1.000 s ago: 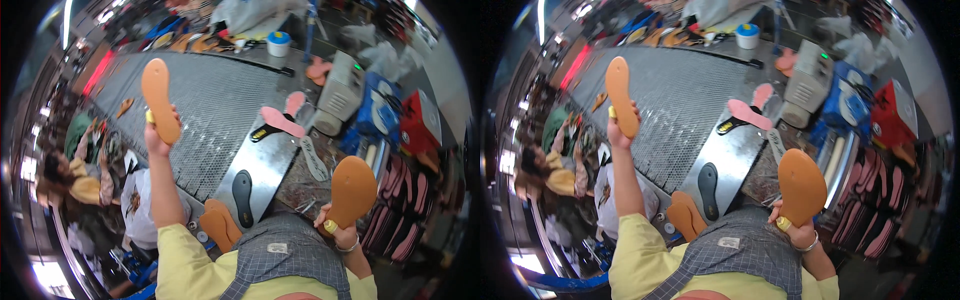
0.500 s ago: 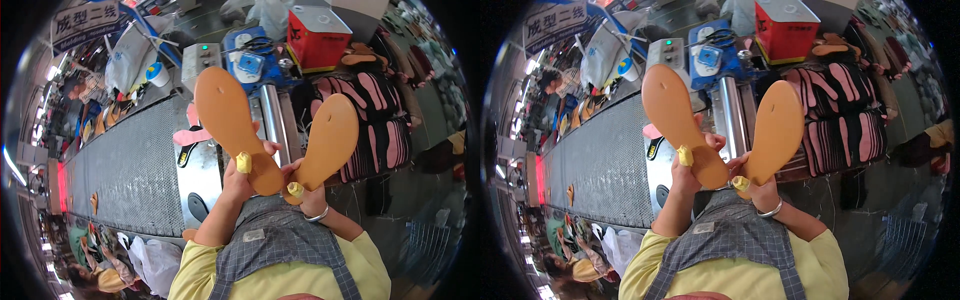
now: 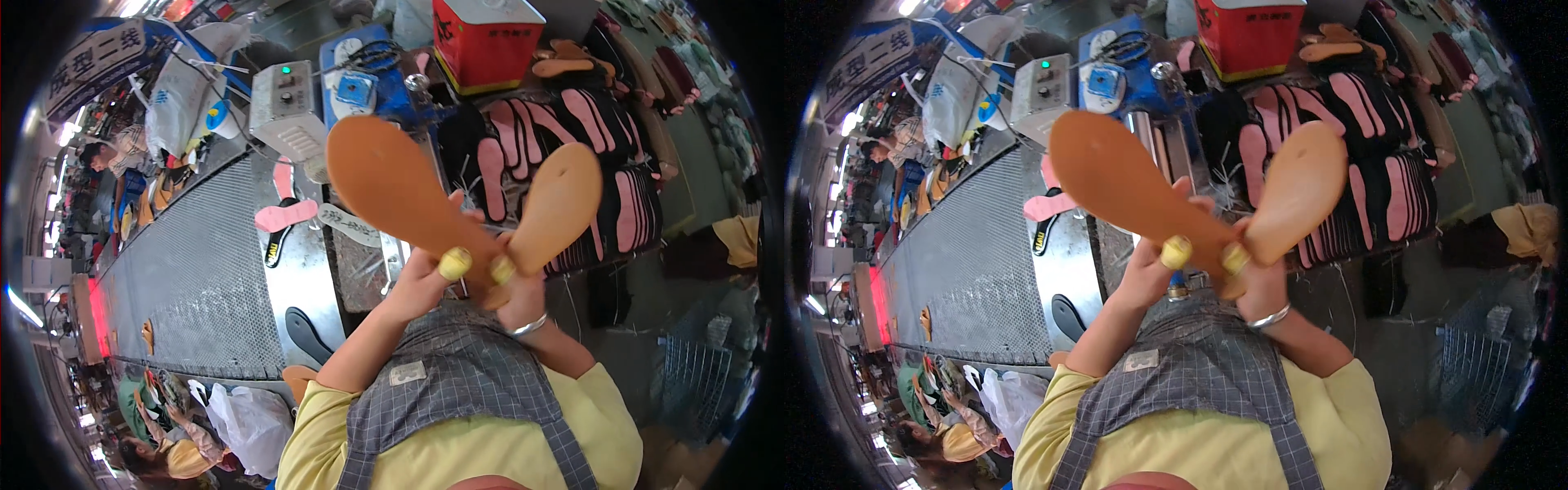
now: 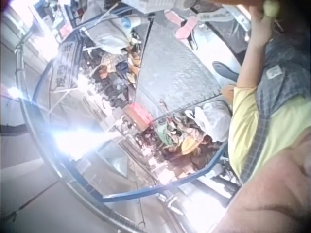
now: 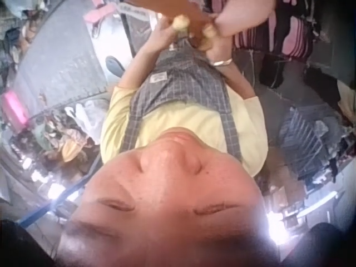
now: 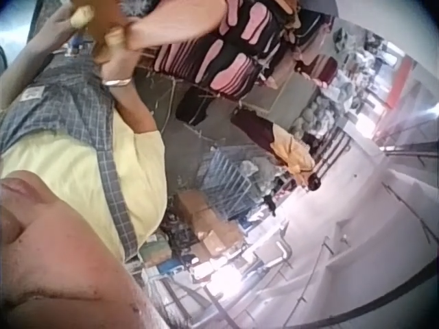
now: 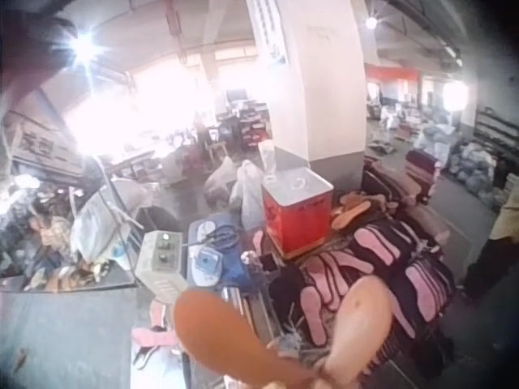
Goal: The recorder is assembling and inspecting sandals on a conveyor belt in a factory, using a rolling machine for sole attachment.
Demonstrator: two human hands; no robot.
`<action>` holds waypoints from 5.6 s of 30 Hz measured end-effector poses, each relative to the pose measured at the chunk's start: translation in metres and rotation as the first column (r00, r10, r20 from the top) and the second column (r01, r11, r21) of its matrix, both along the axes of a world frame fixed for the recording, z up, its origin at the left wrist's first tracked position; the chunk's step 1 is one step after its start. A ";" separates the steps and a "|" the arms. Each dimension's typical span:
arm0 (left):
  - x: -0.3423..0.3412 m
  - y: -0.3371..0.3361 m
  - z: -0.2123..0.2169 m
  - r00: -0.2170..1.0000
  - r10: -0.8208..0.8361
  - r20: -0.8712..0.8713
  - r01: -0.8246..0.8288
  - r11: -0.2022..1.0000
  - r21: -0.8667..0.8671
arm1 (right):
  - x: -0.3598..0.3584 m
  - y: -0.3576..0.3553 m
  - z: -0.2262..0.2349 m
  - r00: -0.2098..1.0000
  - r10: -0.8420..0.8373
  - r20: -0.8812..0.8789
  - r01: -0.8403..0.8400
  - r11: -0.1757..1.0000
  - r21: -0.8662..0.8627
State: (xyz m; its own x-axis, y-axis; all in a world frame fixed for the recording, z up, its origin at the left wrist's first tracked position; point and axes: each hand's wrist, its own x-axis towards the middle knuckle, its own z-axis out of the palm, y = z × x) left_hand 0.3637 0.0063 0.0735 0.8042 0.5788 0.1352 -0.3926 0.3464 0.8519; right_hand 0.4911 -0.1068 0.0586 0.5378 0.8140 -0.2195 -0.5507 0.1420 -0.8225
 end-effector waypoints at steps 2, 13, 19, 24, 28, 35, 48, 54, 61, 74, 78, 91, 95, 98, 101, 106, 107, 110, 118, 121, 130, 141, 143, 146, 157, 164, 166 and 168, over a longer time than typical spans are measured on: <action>-0.002 -0.003 -0.003 0.996 0.008 -0.093 0.013 0.975 0.223 | 0.049 0.001 -0.013 0.940 -0.309 -0.143 0.292 0.948 -0.125; -0.136 0.097 -0.051 0.642 0.603 -0.473 -0.453 0.796 0.401 | 0.241 0.047 -0.079 0.978 -0.020 0.207 0.070 0.969 -0.235; -0.102 0.126 -0.076 0.614 0.552 -0.564 -0.150 0.783 0.603 | 0.192 0.115 -0.102 0.955 0.121 0.270 -0.033 0.950 -0.309; -0.067 0.144 -0.072 0.712 0.567 -0.414 0.223 0.377 0.899 | 0.154 0.115 -0.097 0.982 0.121 0.147 -0.066 0.941 -0.332; -0.079 0.163 -0.068 0.625 0.555 -0.549 0.434 0.338 0.835 | 0.145 0.074 -0.097 0.997 -0.001 0.079 0.025 0.949 -0.313; -0.178 0.198 -0.077 0.675 0.545 -0.498 0.369 0.335 0.867 | 0.129 0.013 -0.114 0.994 -0.076 0.077 0.101 0.909 -0.403; -0.500 0.273 -0.248 0.651 0.426 -0.628 -0.758 0.419 -0.501 | 0.092 -0.027 -0.125 0.949 -0.234 0.212 0.316 0.714 -0.625; -0.581 0.382 -0.286 0.523 0.715 -0.464 -0.729 0.093 -0.678 | 0.066 -0.040 -0.109 0.934 -0.167 0.317 0.341 0.686 -0.643; -0.579 0.339 -0.319 -0.064 0.641 -0.765 -0.946 -0.283 -0.157 | 0.076 -0.043 -0.108 0.847 -0.161 0.506 0.466 0.683 -0.563; -0.533 0.209 -0.229 -0.022 0.638 -0.770 -0.999 -0.036 -0.001 | 0.146 0.017 -0.126 0.531 0.085 0.843 0.621 0.639 -0.455; -0.499 0.202 -0.173 0.163 0.769 -0.618 -0.979 0.205 -0.002 | 0.143 0.035 -0.107 0.643 0.096 0.759 0.225 0.924 -0.308; -0.204 0.135 -0.123 0.493 0.578 -0.650 -0.329 0.816 0.475 | 0.156 0.098 -0.010 -0.011 0.641 0.767 -0.044 0.766 -0.641; -0.148 0.118 -0.102 0.489 0.642 -0.591 -0.131 0.724 0.677 | 0.145 0.116 -0.014 -0.018 0.641 0.768 -0.097 0.763 -0.639; -0.120 0.120 -0.087 0.551 0.682 -0.481 0.018 0.567 0.824 | 0.126 0.130 -0.027 -0.097 0.626 0.774 -0.149 0.759 -0.633; -0.098 0.121 -0.081 0.589 0.664 -0.461 0.135 0.482 0.866 | 0.104 0.136 -0.038 -0.006 0.548 0.836 -0.235 0.812 -0.534; -0.075 0.135 -0.075 0.646 0.616 -0.451 0.316 0.322 0.893 | 0.095 0.124 -0.036 0.273 0.393 0.878 -0.220 0.914 -0.341; -0.078 0.138 -0.073 0.620 0.626 -0.473 0.346 0.323 0.881 | 0.097 0.113 -0.036 0.379 0.370 0.848 -0.236 0.925 -0.297; -0.100 0.153 -0.071 0.594 0.638 -0.490 0.404 0.290 0.867 | 0.102 0.082 -0.050 0.485 0.325 0.812 -0.156 0.946 -0.286; -0.219 0.182 -0.125 0.598 0.621 -0.506 0.269 0.439 0.857 | 0.100 0.016 -0.116 0.641 0.355 0.680 -0.002 0.887 -0.461; -0.313 0.186 -0.177 0.571 0.607 -0.553 -0.175 0.747 0.641 | 0.101 0.003 -0.144 0.637 0.379 0.671 0.033 0.856 -0.516; -0.661 0.091 -0.305 0.686 0.526 -0.503 -0.699 0.284 -0.657 | 0.089 -0.007 -0.181 0.661 0.577 0.479 0.097 0.568 -0.817; -0.737 0.088 -0.336 -0.805 0.155 -0.573 -0.591 -0.122 0.797 | 0.070 -0.064 -0.199 0.635 0.413 0.653 0.448 0.493 -0.746; -0.680 0.109 -0.340 -0.762 0.288 -0.580 -0.576 0.110 0.810 | 0.073 -0.072 -0.210 0.679 0.414 0.606 0.420 0.459 -0.783; -0.552 0.122 -0.341 -0.384 0.643 -0.662 -0.670 0.299 0.679 | 0.083 -0.080 -0.222 0.717 0.382 0.584 0.411 0.445 -0.796; -0.247 0.009 -0.261 0.047 0.667 -0.743 -0.115 0.743 0.660 | 0.149 -0.080 -0.277 0.782 0.448 0.433 0.054 0.644 -0.763; -0.158 -0.062 -0.286 -0.276 0.476 -0.835 0.101 0.878 0.467 | 0.184 -0.067 -0.296 0.598 0.758 0.260 -0.259 0.490 -0.832; -0.142 -0.068 -0.294 -0.329 0.482 -0.812 0.054 0.868 0.494 | 0.187 -0.056 -0.291 0.558 0.798 0.227 -0.308 0.453 -0.837; -0.133 -0.070 -0.298 -0.364 0.508 -0.780 0.004 0.839 0.545 | 0.193 -0.047 -0.286 0.477 0.846 0.237 -0.340 0.426 -0.839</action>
